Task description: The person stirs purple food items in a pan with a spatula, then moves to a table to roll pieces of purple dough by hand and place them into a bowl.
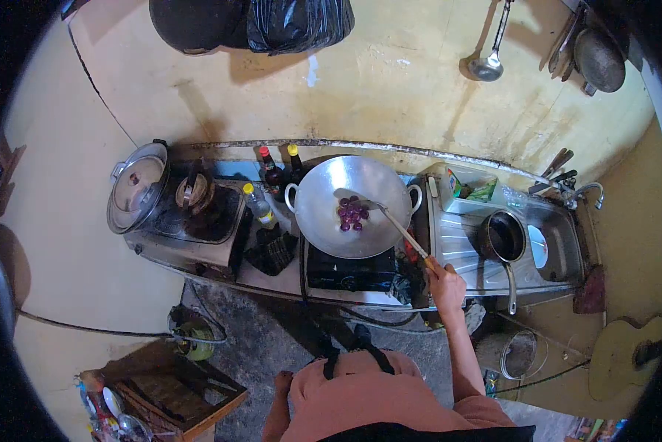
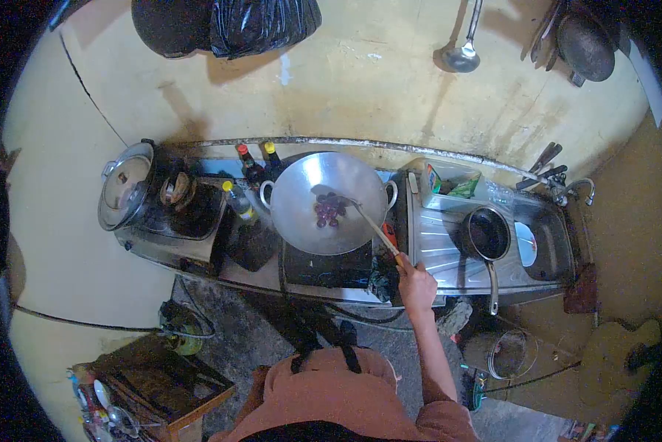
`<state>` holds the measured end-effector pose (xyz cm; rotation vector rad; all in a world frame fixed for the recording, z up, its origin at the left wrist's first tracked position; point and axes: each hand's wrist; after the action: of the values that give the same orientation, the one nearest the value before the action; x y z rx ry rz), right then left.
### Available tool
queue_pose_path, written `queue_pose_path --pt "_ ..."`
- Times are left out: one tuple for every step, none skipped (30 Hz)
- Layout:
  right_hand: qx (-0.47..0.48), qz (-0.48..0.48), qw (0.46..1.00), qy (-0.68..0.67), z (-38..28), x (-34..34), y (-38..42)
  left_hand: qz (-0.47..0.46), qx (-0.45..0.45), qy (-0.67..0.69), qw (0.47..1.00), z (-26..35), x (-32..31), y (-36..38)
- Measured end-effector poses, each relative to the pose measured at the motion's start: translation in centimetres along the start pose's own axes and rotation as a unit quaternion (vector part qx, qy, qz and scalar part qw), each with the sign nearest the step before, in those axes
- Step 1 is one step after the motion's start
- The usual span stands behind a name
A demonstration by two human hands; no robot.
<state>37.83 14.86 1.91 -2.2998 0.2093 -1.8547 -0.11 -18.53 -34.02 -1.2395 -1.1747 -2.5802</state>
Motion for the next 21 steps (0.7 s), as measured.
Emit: queue_pose_path --pt "0.000 -0.002 1.000 -0.001 0.1 -0.1 0.0 -0.013 -0.005 -0.039 0.999 0.3 0.6 0.4" --pt "0.000 -0.004 1.000 -0.003 0.2 -0.1 0.0 -0.008 -0.026 -0.060 0.998 0.7 1.0 0.8" --pt "-0.001 -0.001 1.000 -0.005 0.2 -0.2 0.0 -0.003 -0.048 -0.081 0.996 0.8 1.2 1.1" --pt "-0.001 0.002 1.000 -0.007 0.1 -0.3 0.1 0.003 -0.070 -0.103 0.992 0.9 1.4 1.2" --pt "-0.002 0.006 1.000 -0.009 0.1 -0.3 0.1 0.008 -0.092 -0.124 0.988 1.1 1.7 1.3" --pt "0.001 0.005 1.000 -0.004 0.0 -0.3 0.1 0.014 -0.114 -0.144 0.983 1.0 1.7 1.3" --pt "0.003 0.003 1.000 0.001 -0.1 -0.1 0.1 0.019 -0.135 -0.165 0.977 1.0 1.6 1.3" --pt "0.006 0.002 1.000 0.006 -0.1 -0.1 0.1 0.027 -0.065 -0.041 0.997 1.1 1.4 1.3" --pt "0.002 0.005 1.000 0.002 -0.1 -0.1 0.1 0.034 0.007 0.084 0.996 1.3 1.1 1.2" --pt "-0.002 0.009 1.000 -0.002 0.1 -0.2 0.1 0.041 0.079 0.207 0.974 1.4 0.9 1.1" --pt "-0.006 0.012 1.000 -0.007 0.1 -0.3 0.1 0.037 0.070 0.179 0.981 1.3 0.9 1.1" --pt "-0.009 0.008 1.000 -0.008 0.1 -0.2 0.1 0.033 0.061 0.151 0.986 1.9 1.5 1.4" --pt "-0.012 0.004 1.000 -0.008 0.0 -0.1 0.2 0.030 0.042 0.127 0.991 2.6 2.1 1.8" --pt "-0.015 0.000 1.000 -0.009 -0.1 0.1 0.2 0.028 0.023 0.102 0.994 2.6 2.1 1.8" --pt "-0.012 -0.004 1.000 -0.011 -0.3 0.4 0.4 0.029 -0.007 0.082 0.996 2.5 2.2 1.7" --pt "-0.009 -0.008 1.000 -0.014 -0.5 0.8 0.5 0.028 -0.026 0.065 0.997 1.8 1.8 1.3" --pt "-0.007 -0.012 1.000 -0.016 -0.7 0.9 0.6 0.028 -0.046 0.048 0.997 1.1 1.4 0.8" --pt "0.003 -0.002 1.000 -0.022 -0.8 0.8 0.8 0.027 -0.054 0.036 0.998 1.1 1.4 0.7" --pt "0.014 0.009 1.000 -0.027 -0.8 0.6 1.2 0.026 -0.053 0.035 0.998 1.0 1.3 0.7" --pt "0.025 0.019 0.999 -0.032 -0.8 0.5 1.5 0.025 -0.051 0.033 0.998 0.9 1.3 0.6" --pt "0.026 0.010 0.999 -0.044 -0.8 0.4 1.7 0.023 -0.041 0.042 0.998 1.0 1.3 0.9"
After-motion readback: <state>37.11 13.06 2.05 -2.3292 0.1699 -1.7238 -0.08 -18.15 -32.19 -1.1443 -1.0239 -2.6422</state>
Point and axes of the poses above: each hand's wrist, its own y-axis away from the middle knuckle, its own x-axis out of the back of the hand, z = x × y, and after that the axes turned 2 degrees about -z, right-handed
